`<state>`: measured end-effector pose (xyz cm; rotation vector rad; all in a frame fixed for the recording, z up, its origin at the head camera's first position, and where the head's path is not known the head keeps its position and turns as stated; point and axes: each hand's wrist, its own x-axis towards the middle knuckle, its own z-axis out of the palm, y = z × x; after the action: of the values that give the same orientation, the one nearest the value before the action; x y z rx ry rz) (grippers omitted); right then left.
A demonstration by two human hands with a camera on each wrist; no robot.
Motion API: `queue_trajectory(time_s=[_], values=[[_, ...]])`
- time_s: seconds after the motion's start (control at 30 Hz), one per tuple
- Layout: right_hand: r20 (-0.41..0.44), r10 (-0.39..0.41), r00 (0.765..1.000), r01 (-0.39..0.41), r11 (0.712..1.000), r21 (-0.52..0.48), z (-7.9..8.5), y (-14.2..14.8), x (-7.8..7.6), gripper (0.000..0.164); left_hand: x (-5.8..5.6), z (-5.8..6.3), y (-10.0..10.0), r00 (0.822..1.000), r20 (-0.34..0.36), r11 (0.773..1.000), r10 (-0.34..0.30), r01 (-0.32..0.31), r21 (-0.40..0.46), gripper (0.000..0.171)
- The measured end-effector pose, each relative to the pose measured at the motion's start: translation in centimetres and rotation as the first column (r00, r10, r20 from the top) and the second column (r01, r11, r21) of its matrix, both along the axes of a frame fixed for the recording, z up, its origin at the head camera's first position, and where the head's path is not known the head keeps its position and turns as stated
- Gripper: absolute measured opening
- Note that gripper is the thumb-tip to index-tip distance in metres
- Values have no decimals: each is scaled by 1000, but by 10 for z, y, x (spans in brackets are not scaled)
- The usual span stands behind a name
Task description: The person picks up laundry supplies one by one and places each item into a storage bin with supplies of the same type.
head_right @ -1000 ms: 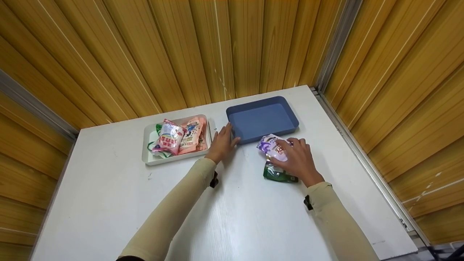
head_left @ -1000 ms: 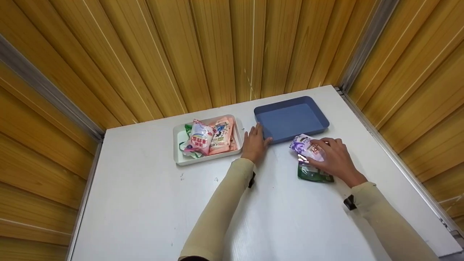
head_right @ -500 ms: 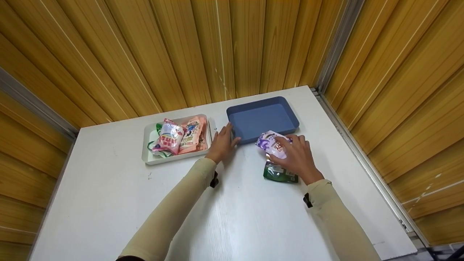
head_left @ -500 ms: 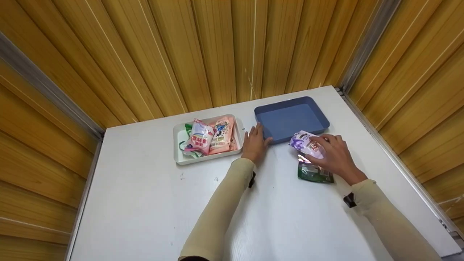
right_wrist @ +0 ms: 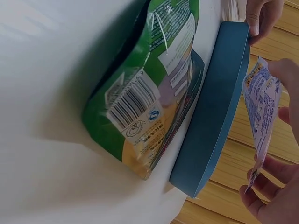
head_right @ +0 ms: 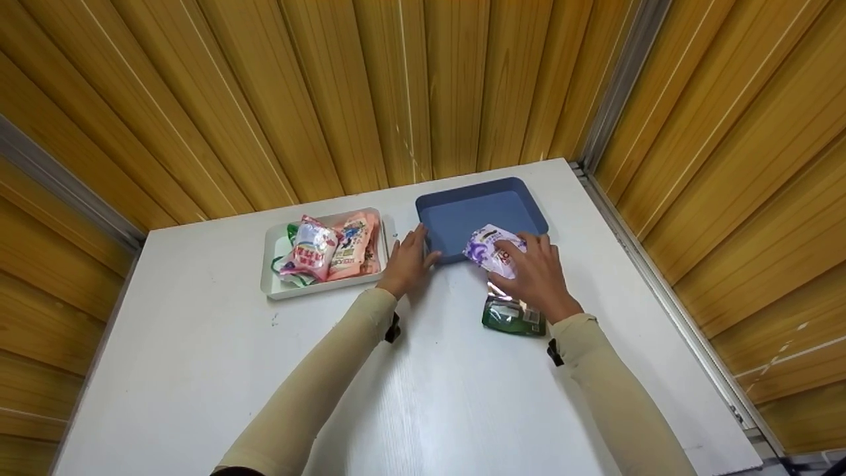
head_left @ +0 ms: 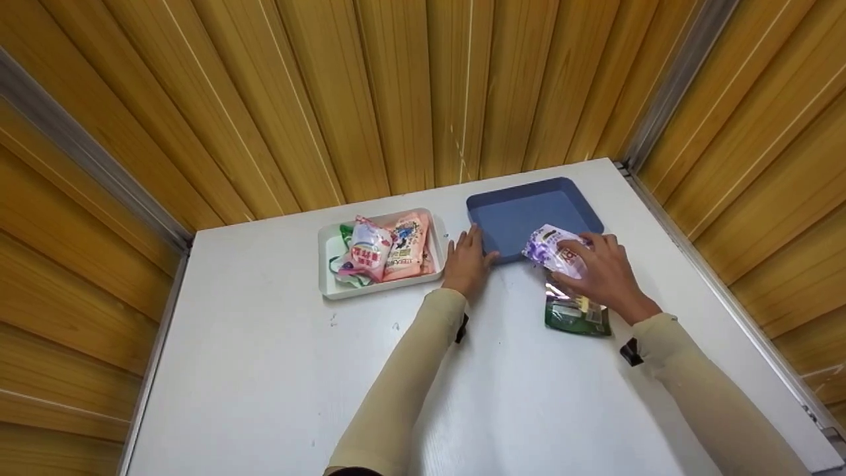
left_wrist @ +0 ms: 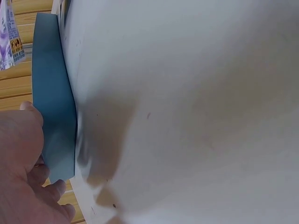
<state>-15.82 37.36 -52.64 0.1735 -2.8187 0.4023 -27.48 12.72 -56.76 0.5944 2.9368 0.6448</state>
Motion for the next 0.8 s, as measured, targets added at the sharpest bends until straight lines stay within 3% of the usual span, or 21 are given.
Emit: queue_trajectory(time_s=[0.23, 0.8], values=[[40, 7, 999, -7, 1000, -16, 1, -4, -12, 58, 1, -3, 1, 1000, -11, 1000, -4, 4, 2, 71], [11, 62, 998, -62, 998, 29, 7, -9, -42, 56, -1, -2, 2, 999, -33, 1000, 10, -11, -21, 70]])
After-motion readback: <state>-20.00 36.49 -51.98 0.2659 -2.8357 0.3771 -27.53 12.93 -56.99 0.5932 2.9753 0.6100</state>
